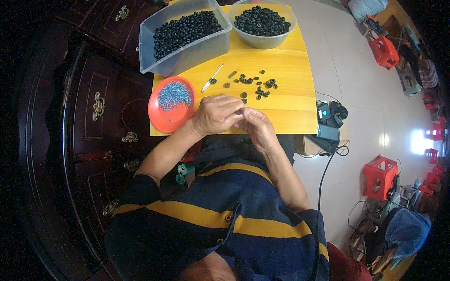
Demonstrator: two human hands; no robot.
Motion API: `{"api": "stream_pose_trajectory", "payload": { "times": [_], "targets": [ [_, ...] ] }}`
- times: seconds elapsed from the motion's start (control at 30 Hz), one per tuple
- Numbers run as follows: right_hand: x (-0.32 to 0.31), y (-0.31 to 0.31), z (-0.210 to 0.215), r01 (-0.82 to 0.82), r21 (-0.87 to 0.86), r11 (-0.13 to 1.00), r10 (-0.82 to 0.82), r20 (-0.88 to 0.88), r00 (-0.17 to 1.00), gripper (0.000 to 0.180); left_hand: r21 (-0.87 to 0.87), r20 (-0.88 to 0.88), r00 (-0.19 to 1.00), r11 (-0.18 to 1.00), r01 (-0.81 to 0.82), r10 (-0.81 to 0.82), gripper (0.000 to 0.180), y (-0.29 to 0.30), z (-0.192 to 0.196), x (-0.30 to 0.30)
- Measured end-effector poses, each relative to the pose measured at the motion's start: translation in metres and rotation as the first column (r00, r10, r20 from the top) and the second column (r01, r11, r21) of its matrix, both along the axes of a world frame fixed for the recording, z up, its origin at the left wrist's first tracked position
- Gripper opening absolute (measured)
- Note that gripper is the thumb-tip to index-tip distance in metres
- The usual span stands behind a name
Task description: The person assembles small black plastic components by hand.
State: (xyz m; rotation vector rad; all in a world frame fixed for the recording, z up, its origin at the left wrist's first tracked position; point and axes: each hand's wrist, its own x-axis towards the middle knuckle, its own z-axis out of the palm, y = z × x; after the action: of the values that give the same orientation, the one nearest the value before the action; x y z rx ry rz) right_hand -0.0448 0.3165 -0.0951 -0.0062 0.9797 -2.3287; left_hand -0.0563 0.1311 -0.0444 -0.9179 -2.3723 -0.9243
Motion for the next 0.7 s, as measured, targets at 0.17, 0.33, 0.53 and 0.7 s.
{"api": "stream_pose_trajectory", "payload": {
  "times": [0.17, 0.33, 0.53, 0.7],
  "targets": [
    [0.0, 0.002, -0.006, 0.024, -0.046, 0.999, -0.022, 0.044, 0.999, 0.029, 0.044, -0.009, 1.0, 0.999, 0.001, 0.0, 0.028, 0.001, 0.002, -0.001],
    [-0.005, 0.011, -0.007, 0.047, -0.042, 0.998, -0.047, -0.013, 0.999, 0.032, 0.059, 0.033, 0.999, 0.998, 0.005, -0.007, 0.028, -0.001, 0.004, -0.001],
    [-0.017, 0.028, -0.001, 0.256, 0.102, 0.961, -0.246, -0.101, 0.964, 0.032, 0.101, 0.074, 0.997, 0.994, -0.038, 0.031, 0.027, 0.003, 0.006, -0.002],
    [-0.029, 0.041, -0.003, 0.389, 0.171, 0.905, -0.362, -0.171, 0.917, 0.03, 0.078, 0.096, 0.995, 0.997, 0.006, -0.013, 0.027, 0.009, 0.002, -0.005]
  ]
}}
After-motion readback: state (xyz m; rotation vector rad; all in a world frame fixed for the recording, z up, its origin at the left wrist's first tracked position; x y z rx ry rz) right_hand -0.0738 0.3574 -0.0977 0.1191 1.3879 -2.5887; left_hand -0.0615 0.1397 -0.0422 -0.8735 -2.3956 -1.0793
